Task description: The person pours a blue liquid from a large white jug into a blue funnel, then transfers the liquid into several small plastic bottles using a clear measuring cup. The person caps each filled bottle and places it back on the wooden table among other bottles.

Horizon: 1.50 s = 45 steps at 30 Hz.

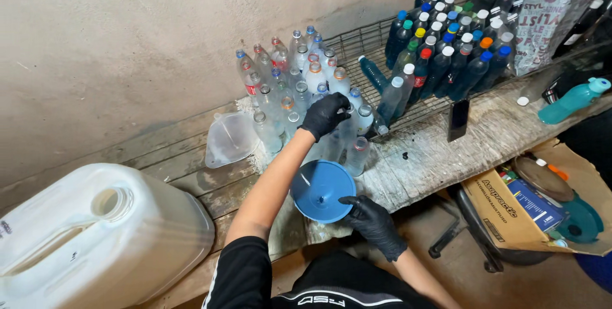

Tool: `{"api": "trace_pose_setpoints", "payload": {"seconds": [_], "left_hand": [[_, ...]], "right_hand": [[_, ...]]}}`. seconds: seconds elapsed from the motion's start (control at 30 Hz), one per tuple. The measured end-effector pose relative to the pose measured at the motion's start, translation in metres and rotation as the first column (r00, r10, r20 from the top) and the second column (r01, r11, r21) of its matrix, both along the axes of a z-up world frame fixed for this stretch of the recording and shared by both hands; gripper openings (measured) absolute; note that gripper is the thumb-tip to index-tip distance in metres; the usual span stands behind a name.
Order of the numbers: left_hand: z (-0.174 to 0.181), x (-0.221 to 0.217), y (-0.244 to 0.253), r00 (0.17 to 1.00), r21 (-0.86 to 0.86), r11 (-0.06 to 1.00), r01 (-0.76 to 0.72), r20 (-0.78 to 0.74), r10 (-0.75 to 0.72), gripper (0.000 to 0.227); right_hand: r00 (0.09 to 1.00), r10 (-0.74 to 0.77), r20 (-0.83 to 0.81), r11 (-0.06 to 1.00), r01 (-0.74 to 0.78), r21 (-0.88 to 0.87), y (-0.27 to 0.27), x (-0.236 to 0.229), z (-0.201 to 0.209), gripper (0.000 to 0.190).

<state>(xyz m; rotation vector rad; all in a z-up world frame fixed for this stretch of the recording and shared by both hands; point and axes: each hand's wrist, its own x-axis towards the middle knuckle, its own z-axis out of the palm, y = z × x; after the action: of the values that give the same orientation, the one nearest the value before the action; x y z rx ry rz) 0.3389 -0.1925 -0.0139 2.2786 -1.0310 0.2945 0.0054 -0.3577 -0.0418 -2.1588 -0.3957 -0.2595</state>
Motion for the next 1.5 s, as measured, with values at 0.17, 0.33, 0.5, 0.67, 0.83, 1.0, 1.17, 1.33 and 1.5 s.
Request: {"api": "trace_pose_setpoints", "payload": {"seconds": [0.17, 0.33, 0.5, 0.67, 0.83, 1.0, 1.17, 1.33, 1.5], "left_hand": [[0.087, -0.034, 0.028, 0.998, -0.195, 0.980, -0.039, 0.047, 0.049, 0.020], [0.178, -0.090, 0.069, 0.984, -0.395, 0.917, 0.052, 0.175, 0.020, 0.020], [0.238, -0.161, 0.115, 0.962, -0.600, 0.800, -0.020, 0.205, 0.178, 0.026], [0.240, -0.218, 0.159, 0.937, -0.714, 0.675, -0.184, 0.080, 0.340, 0.043], [0.222, -0.259, 0.203, 0.866, -0.682, 0.643, -0.349, 0.027, 0.499, 0.050], [0.171, -0.291, 0.224, 0.849, -0.574, 0.665, -0.479, -0.108, 0.518, 0.044], [0.087, -0.317, 0.203, 0.762, -0.484, 0.590, -0.647, -0.429, 0.484, 0.051], [0.014, -0.334, 0.191, 0.660, -0.383, 0.558, -0.736, -0.589, 0.467, 0.053], [-0.035, -0.351, 0.196, 0.584, -0.306, 0.548, -0.779, -0.671, 0.456, 0.047]], "right_hand": [[0.998, 0.019, -0.063, 0.997, -0.014, 0.079, 0.001, 0.003, -0.011, 0.037], [0.998, 0.045, 0.052, 0.990, -0.052, 0.131, 0.001, 0.003, -0.003, 0.023], [0.992, -0.104, 0.074, 0.971, 0.085, 0.222, -0.002, 0.005, 0.015, 0.019], [0.971, -0.237, 0.028, 0.913, 0.213, 0.348, -0.001, 0.008, 0.047, 0.015], [0.955, -0.292, 0.050, 0.853, 0.236, 0.466, 0.024, 0.002, 0.107, 0.020], [0.941, -0.322, 0.101, 0.841, 0.235, 0.487, 0.049, 0.003, 0.147, 0.026], [0.965, -0.258, 0.049, 0.803, 0.187, 0.565, 0.085, 0.000, 0.152, 0.017], [0.998, -0.048, 0.049, 0.830, 0.013, 0.558, 0.100, 0.004, 0.111, 0.018], [0.997, 0.071, 0.004, 0.827, -0.061, 0.559, 0.117, -0.002, 0.078, 0.016]]}}
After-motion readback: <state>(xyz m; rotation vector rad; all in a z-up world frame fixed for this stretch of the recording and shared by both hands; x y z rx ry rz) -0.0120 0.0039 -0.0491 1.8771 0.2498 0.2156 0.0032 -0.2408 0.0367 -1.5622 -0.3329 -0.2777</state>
